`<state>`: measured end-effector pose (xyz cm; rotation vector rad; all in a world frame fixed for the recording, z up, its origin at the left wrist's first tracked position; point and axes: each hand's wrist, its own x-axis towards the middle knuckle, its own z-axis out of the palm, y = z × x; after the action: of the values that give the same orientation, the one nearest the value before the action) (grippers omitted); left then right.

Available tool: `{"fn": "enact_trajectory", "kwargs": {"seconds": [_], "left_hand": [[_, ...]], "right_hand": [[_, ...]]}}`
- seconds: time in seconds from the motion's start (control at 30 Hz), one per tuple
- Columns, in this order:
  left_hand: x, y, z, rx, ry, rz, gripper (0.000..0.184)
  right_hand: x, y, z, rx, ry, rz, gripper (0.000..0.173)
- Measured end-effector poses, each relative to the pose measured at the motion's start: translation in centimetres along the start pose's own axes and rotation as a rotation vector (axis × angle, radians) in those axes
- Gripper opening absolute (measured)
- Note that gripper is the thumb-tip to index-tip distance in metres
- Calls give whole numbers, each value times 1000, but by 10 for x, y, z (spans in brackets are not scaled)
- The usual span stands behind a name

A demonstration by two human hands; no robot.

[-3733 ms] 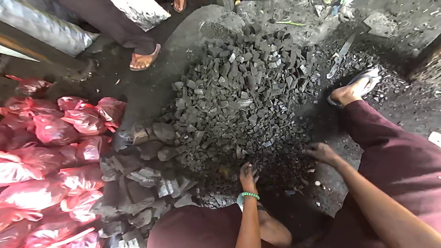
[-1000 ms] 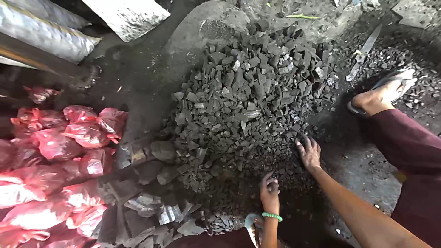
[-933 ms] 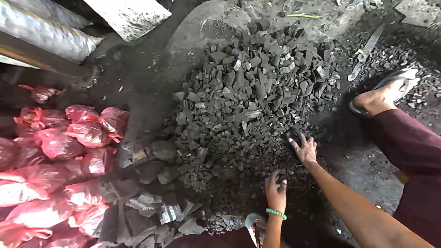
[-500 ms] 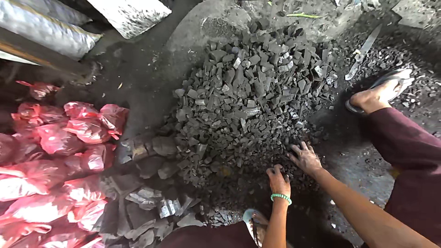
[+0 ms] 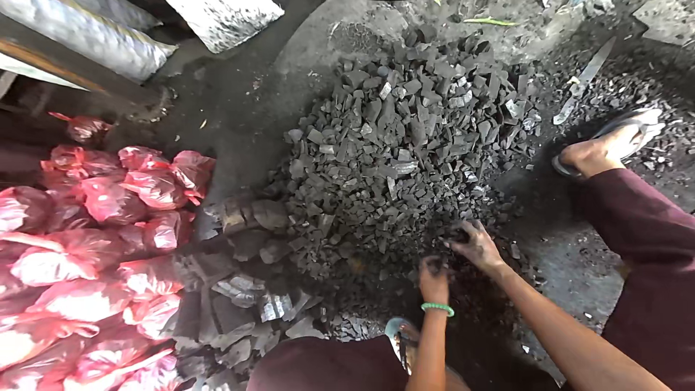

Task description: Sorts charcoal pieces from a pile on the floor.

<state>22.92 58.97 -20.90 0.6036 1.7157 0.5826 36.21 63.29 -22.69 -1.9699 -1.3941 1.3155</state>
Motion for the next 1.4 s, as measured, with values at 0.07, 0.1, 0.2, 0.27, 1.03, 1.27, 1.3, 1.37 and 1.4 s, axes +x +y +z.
{"fn": "enact_trajectory", "kwargs": {"seconds": [0.07, 0.1, 0.2, 0.27, 1.03, 1.27, 1.3, 1.37, 1.4], "left_hand": [[14, 12, -26, -102, 153, 111, 53], [23, 16, -39, -94, 233, 150, 60], [37, 14, -67, 263, 326, 108, 60], [42, 5, -71, 542, 178, 20, 53], [14, -34, -50, 575, 84, -86, 44], [32, 23, -38, 648, 127, 274, 55], [35, 33, -36, 715, 100, 303, 58], [47, 55, -32, 889, 44, 284, 61], [54, 62, -30, 962, 21, 255, 61]], "right_hand": [[8, -32, -7, 304, -37, -152, 59], [16, -43, -11, 418, -67, -191, 70], [38, -46, -23, 580, 73, -79, 63], [58, -17, -22, 312, 209, 65, 51], [-43, 54, 18, -709, -528, -50, 47], [5, 40, -18, -244, -195, 177, 53], [16, 31, -21, -128, -151, 139, 51], [34, 4, -25, 217, -60, 19, 44], [40, -11, -25, 472, -17, -20, 48]]}}
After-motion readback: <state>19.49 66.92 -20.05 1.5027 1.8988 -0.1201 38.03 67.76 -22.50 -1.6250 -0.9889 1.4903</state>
